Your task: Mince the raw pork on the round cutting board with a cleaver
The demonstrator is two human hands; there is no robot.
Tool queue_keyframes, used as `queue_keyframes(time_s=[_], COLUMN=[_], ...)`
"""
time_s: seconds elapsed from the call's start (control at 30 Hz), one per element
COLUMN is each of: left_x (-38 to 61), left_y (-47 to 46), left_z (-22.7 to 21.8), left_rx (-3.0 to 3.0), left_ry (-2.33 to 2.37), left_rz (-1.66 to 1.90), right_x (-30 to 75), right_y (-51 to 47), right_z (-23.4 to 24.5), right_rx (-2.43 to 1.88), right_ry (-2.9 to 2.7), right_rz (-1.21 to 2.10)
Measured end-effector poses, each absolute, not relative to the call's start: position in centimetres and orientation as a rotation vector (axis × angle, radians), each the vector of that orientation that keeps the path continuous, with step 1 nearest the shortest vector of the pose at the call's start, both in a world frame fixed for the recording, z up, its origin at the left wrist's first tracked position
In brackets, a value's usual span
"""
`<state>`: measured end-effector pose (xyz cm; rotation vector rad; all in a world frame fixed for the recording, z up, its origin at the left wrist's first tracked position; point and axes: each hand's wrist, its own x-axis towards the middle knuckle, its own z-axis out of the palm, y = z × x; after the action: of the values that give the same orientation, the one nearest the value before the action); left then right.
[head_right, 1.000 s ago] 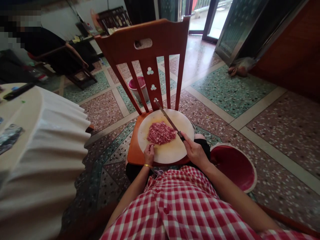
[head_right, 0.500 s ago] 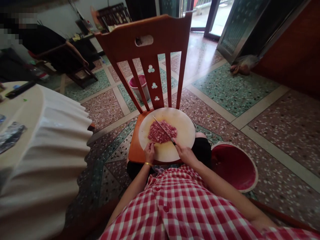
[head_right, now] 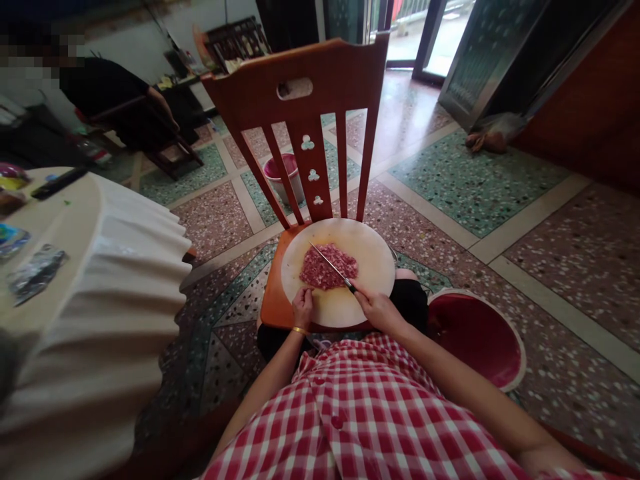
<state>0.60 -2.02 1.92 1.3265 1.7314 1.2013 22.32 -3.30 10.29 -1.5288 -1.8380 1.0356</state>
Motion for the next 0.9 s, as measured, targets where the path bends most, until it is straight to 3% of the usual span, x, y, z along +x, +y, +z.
queue_keyframes(time_s=[0.17, 0.37, 0.53, 0.73, 0.9], left_x=[0.7, 0.6, 0.6, 0.4, 0.2], left_y=[-2.1, -2.0, -2.1, -2.0, -1.9], left_z=[2.1, 1.7, 1.8, 1.3, 1.2], left_rx=[1.295, 1.305, 1.296, 1.33, 1.372], left_ry=[1.72, 1.693, 1.725, 1.73, 1.733], left_rz=[1.194, 1.232, 1.201, 1.19, 1.194], right_x=[21.5, 21.3, 20.8, 20.8, 20.6], right_y=[-3.4, -3.3, -3.6, -4.0, -4.1], right_z=[11.3, 9.2, 11.6, 7.3, 5.4], right_rx=[-1.361, -1.611, -1.323, -1.69, -1.721], right_ry=[-1.797, -1.865, -1.868, -1.984, -2.057], right_rz=[0.921, 1.047, 0.936, 0.968, 0.846])
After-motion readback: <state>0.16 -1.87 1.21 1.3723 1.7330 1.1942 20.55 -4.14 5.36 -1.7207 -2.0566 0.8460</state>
